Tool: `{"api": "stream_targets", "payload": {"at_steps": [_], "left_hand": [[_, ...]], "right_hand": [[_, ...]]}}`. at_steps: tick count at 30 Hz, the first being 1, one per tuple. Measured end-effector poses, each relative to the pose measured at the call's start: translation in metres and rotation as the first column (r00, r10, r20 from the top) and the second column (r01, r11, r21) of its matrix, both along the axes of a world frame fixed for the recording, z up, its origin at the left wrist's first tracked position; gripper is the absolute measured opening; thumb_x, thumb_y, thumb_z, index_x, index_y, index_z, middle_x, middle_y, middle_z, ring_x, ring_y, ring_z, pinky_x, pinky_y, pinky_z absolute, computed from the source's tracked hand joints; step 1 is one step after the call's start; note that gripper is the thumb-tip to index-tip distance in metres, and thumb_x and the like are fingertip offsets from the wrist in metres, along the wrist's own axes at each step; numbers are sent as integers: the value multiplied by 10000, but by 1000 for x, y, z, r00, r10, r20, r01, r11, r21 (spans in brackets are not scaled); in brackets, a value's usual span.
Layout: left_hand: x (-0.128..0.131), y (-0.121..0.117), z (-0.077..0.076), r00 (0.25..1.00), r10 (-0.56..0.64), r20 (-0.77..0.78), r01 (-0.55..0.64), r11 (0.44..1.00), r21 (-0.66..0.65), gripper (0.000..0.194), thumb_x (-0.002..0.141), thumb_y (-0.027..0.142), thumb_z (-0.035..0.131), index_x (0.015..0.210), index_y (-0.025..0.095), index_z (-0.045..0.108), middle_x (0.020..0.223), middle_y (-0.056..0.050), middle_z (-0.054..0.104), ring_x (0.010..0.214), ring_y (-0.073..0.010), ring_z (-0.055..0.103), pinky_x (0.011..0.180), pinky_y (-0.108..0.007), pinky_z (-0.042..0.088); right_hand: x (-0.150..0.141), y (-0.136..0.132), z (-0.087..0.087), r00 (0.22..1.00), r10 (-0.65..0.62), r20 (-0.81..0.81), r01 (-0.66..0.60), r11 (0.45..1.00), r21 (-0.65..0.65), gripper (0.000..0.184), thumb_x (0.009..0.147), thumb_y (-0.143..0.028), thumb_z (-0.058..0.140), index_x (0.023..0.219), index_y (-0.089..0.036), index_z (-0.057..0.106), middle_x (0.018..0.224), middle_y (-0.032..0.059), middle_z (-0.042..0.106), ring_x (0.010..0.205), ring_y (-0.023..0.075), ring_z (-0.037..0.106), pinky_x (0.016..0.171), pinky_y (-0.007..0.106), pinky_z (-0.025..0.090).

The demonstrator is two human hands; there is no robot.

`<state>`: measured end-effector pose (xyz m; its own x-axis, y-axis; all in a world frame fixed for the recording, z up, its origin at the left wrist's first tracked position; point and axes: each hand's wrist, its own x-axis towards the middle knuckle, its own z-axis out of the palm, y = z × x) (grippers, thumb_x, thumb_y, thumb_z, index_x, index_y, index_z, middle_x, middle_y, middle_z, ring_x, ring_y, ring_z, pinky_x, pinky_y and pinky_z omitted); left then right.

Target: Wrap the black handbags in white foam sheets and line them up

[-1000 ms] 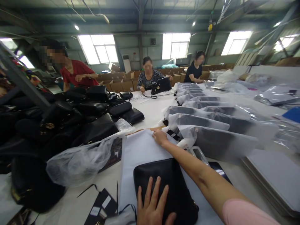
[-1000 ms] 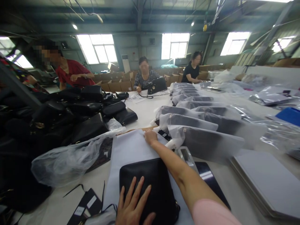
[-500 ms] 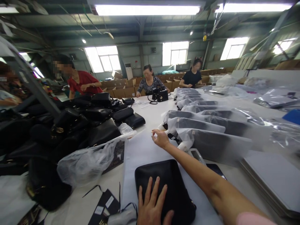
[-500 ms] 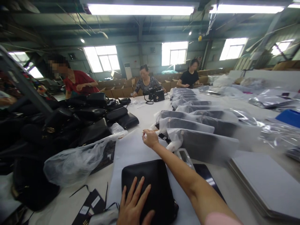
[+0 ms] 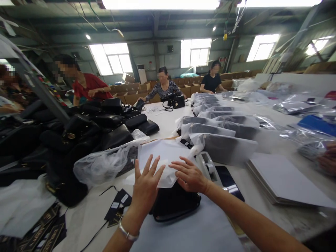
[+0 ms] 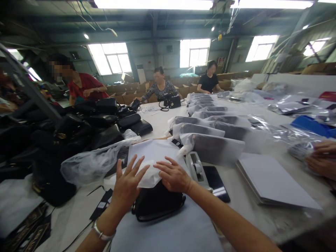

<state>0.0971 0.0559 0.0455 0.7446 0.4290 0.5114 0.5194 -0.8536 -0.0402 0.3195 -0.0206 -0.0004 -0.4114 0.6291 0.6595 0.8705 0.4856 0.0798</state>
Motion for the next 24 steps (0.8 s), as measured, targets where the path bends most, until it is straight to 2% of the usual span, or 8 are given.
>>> {"api": "stream_targets", "payload": {"at_steps": [3, 6, 8, 10, 13, 17, 22, 24], "left_hand": [[-3, -11, -12, 993, -109, -50, 108, 994, -17, 366, 892, 27, 482, 1081, 251, 701, 1337, -43, 640, 1322, -261, 518, 1207, -642, 101], [-8, -23, -32, 985, -167, -47, 168, 986, 17, 294, 948, 90, 465, 1054, 222, 705, 1289, -51, 672, 1263, -243, 575, 1207, -596, 195], [-11, -29, -45, 981, -185, -53, 187, 982, 37, 293, 956, 99, 460, 1079, 215, 699, 1280, -54, 677, 1244, -240, 591, 1194, -570, 255], [-15, -33, -55, 981, -187, -57, 189, 981, 46, 304, 958, 93, 455, 1096, 218, 695, 1276, -49, 680, 1232, -232, 599, 1170, -535, 321], [-20, -36, -65, 981, -186, -54, 188, 981, 52, 315, 958, 93, 450, 1117, 221, 690, 1293, -46, 670, 1228, -224, 602, 1105, -468, 422], [-27, -36, -69, 985, -159, -68, 164, 984, 63, 376, 940, 70, 426, 1201, 204, 661, 1326, -69, 646, 1145, -226, 648, 928, -373, 544], [-39, -32, -70, 987, -136, -90, 144, 986, 89, 467, 889, 6, 388, 1219, 203, 652, 1315, -48, 656, 1025, -225, 678, 829, -347, 572], [-44, -28, -72, 985, -152, -82, 159, 982, 99, 480, 879, 0, 380, 1214, 205, 656, 1290, -37, 672, 1011, -219, 676, 825, -328, 573]], "right_hand": [[-3, -22, 6, 997, -22, 80, 25, 999, -37, 317, 883, -118, 532, 1183, -182, 613, 1453, 86, 528, 1415, 219, 382, 1217, 500, 241], [-5, -28, 19, 982, -45, 183, 54, 998, -44, 505, 880, -75, 552, 1360, -232, 528, 1556, 61, 387, 1472, 246, 260, 1207, 525, 255], [-6, -26, 25, 965, -45, 257, 56, 998, -33, 402, 899, -71, 552, 1269, -225, 593, 1574, 53, 352, 1482, 259, 228, 1201, 543, 265], [-7, -23, 28, 946, -47, 320, 57, 998, -21, 176, 935, -111, 541, 1030, -190, 667, 1560, 51, 382, 1480, 270, 233, 1201, 564, 263], [-6, -25, 27, 936, -95, 339, 93, 995, 23, 199, 955, -128, 527, 795, -178, 634, 1500, 46, 473, 1465, 272, 278, 1209, 589, 233], [2, -43, 20, 935, -183, 304, 165, 983, 85, 209, 947, -89, 523, 795, -179, 634, 1385, 43, 586, 1426, 275, 357, 1216, 619, 179], [15, -59, 5, 927, -279, 250, 263, 960, 98, 221, 962, -88, 499, 1037, -205, 671, 982, 20, 723, 1137, 198, 604, 1232, 531, 207], [21, -60, -1, 915, -334, 227, 320, 942, 96, 278, 968, -107, 501, 1177, -220, 646, 931, 11, 725, 987, 176, 637, 1214, 481, 268]]}}
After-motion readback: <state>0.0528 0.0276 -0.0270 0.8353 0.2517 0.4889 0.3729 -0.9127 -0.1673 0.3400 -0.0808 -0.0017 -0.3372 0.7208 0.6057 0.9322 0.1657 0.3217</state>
